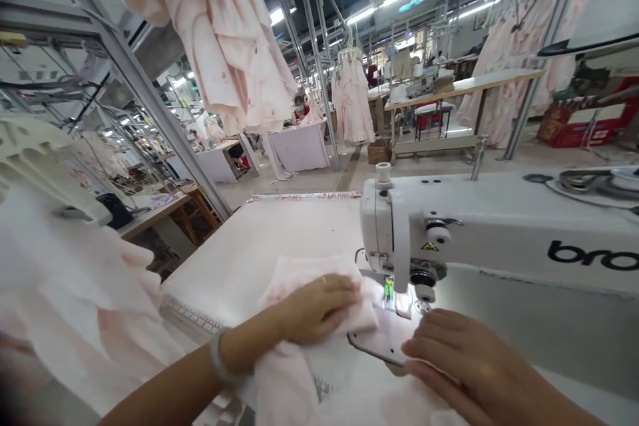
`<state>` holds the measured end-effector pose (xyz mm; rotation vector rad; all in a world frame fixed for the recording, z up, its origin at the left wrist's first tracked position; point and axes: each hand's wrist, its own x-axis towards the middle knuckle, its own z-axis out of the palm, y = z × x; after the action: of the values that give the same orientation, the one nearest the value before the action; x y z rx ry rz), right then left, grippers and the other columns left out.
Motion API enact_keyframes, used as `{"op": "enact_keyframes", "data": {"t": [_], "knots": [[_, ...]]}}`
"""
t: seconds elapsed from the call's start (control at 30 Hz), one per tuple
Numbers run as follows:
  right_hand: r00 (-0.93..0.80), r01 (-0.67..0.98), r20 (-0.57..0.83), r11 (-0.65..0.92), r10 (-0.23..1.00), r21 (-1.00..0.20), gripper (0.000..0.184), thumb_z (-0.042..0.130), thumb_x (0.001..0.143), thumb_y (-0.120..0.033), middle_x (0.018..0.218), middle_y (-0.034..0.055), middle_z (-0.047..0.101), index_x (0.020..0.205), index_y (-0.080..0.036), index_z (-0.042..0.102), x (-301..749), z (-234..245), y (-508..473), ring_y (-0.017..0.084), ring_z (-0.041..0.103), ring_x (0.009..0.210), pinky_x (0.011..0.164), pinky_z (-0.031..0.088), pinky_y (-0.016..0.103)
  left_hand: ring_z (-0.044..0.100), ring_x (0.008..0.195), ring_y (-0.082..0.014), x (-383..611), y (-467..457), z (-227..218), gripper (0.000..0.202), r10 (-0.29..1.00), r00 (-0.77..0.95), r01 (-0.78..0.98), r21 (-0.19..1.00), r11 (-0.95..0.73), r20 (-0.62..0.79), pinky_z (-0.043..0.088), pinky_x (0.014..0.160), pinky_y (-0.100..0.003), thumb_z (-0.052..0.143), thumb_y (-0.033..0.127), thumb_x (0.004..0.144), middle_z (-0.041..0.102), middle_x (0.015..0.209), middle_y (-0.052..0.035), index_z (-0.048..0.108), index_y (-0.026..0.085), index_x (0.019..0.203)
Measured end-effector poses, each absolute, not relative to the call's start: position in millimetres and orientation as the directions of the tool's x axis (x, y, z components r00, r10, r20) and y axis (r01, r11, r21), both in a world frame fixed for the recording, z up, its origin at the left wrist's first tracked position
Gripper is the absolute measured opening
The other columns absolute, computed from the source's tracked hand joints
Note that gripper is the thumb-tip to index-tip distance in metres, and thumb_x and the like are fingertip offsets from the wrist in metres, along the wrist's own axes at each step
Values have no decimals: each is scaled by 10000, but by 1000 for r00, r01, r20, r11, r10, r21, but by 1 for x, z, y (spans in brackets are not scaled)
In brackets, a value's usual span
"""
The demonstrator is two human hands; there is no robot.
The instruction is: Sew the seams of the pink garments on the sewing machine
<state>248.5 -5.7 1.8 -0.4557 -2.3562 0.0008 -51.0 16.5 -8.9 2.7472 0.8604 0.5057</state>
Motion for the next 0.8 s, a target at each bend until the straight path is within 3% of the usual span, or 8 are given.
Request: {"op": "enact_keyframes", "data": {"t": [0.13, 0.3, 0.4, 0.57, 0.7, 0.8], "knots": [[-751, 290, 604, 955, 267, -63, 264, 552, 1066, -291, 1092, 41, 799, 1255, -259, 733, 257, -11, -7, 200, 770, 934, 819, 627, 287, 592, 1400, -247, -41, -10, -9, 370, 353, 897, 288, 253, -924, 265, 412, 1258, -383, 447, 210, 1039, 696, 1403, -157, 634, 69, 1325], [-787, 301, 568, 954, 241, 12, 389, 584, 1061, -308, 1177, 69, 794, 1429, -210, 661, 257, -13, -5, 200, 772, 966, 865, 627, 306, 549, 1437, -275, -24, -3, -7, 440, 284, 927, 252, 152, -956, 245, 375, 1264, -398, 406, 214, 1051, 678, 1415, -174, 595, -3, 1383], [-811, 285, 538, 958, 231, 17, 410, 593, 1052, -321, 1171, 53, 800, 1444, -214, 650, 257, -6, -2, 209, 766, 993, 838, 626, 306, 554, 1415, -288, -23, 1, -4, 425, 277, 928, 267, 72, -961, 249, 381, 1238, -440, 404, 250, 1060, 710, 1340, -144, 606, 41, 1370], [-836, 286, 513, 953, 195, 104, 426, 616, 1037, -357, 1199, 37, 796, 1434, -208, 657, 259, -5, 0, 237, 758, 1044, 881, 625, 355, 663, 1199, -265, -26, -3, 1, 353, 311, 925, 323, -20, -946, 219, 375, 1218, -481, 452, 271, 1034, 747, 1135, -118, 656, 64, 1234], [-843, 298, 497, 947, 203, 119, 409, 594, 1052, -375, 1196, 32, 796, 1416, -200, 662, 259, -7, -1, 237, 754, 1039, 899, 619, 382, 595, 1346, -261, -26, -5, 1, 320, 292, 930, 312, -59, -948, 223, 337, 1252, -459, 439, 272, 1042, 729, 1308, -115, 684, 120, 1180], [-839, 301, 499, 949, 215, 97, 373, 567, 1075, -404, 1179, 22, 799, 1364, -199, 683, 257, -5, -2, 228, 749, 1012, 882, 610, 384, 584, 1373, -253, -26, -2, -2, 315, 294, 934, 307, -37, -951, 206, 410, 1203, -425, 438, 275, 1046, 707, 1383, -118, 701, 142, 1158]]}}
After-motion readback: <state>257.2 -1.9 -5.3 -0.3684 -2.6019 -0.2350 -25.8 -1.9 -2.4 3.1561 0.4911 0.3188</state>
